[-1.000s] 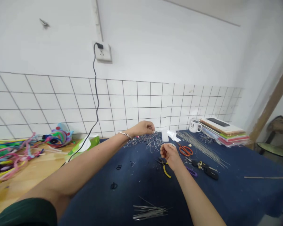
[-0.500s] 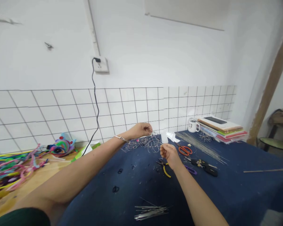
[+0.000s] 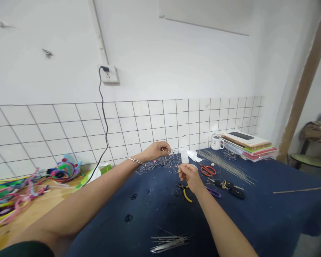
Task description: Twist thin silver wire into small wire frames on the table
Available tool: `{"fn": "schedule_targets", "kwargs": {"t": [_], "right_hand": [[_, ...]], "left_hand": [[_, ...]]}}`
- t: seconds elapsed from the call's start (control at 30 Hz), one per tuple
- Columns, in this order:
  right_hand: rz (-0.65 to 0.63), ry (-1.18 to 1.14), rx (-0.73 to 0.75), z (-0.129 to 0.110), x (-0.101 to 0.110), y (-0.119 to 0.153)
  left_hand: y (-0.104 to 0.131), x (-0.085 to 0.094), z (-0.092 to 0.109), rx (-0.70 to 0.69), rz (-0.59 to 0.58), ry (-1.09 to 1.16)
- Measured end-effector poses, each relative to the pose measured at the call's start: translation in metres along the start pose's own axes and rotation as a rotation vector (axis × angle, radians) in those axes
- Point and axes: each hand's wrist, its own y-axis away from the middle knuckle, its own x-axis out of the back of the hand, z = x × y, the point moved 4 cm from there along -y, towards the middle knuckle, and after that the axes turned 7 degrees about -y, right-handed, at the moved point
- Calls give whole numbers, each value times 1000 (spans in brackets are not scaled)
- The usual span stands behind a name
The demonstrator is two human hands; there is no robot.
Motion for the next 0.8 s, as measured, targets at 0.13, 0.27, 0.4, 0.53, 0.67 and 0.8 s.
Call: {"fn": "schedule_targets", "kwargs": {"t": [0.13,0.27,0.4,0.53,0.67,0.8], "right_hand": [[36,85,25,2,0,-2],[85,169,66,1,-2,-1],[171,321,191,-7,-6,3],[192,495,304,-10,-14,7],[153,482,294,-6,-17,7],[167,269,150,2,-4,0]], "left_hand": [[0,-6,-8,14,-24,84],[1,-15,-18,32,-44,222],[4,-29,-27,63,-69,379],[6,-39,-37,118,-16,525],[7,-42,-50,206,46,579],[7,-40,-56,231,75,604]]}}
